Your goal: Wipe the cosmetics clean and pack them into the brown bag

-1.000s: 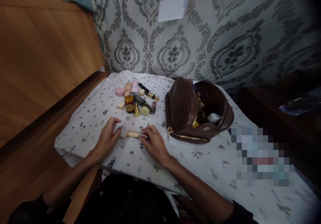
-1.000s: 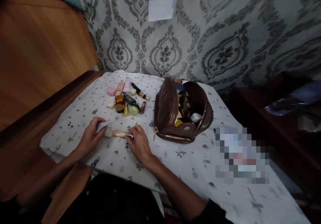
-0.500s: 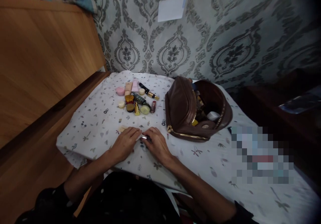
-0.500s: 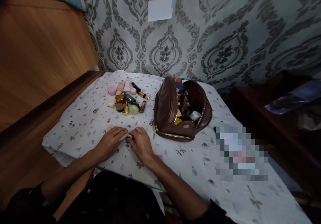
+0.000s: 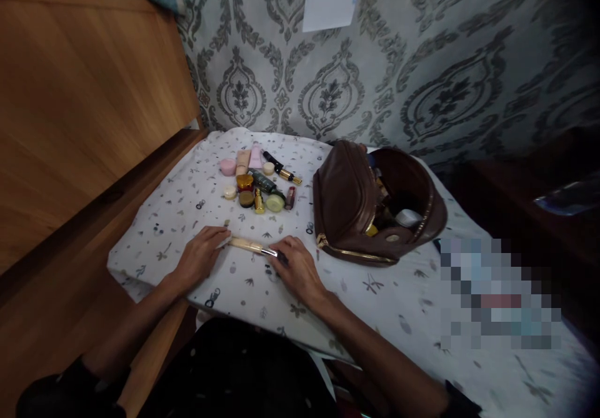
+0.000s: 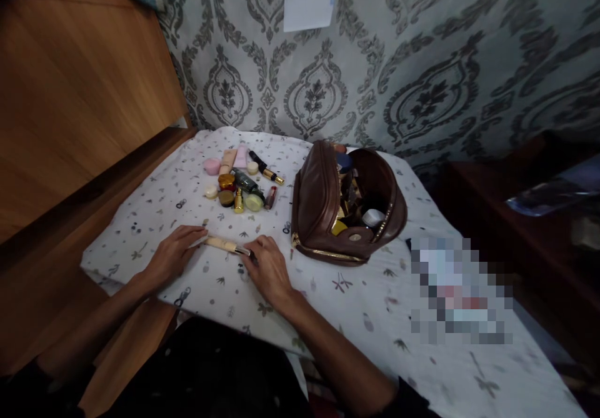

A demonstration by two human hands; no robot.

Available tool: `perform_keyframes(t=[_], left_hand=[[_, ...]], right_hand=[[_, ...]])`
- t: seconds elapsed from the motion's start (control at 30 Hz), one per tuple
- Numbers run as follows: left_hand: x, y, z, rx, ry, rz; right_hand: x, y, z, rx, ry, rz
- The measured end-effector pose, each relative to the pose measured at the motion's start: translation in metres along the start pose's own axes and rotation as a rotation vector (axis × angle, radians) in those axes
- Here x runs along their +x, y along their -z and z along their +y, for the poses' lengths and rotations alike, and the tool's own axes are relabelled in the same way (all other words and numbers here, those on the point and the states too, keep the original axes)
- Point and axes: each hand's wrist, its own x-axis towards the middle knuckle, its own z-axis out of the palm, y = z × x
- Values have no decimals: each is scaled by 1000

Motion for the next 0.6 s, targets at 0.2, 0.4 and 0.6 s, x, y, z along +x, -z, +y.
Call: perform_keyframes(t=[0.2,0.4,0.6], left_hand=[[2,0,2,49,4,2],[13,-2,41,-20,-87,109],[16,-22,80,-1,-254,-18]], right_hand=[[0,2,-3,44,5,32],[0,2,-6,23,19,13],[0,0,-4,-4,14,18]])
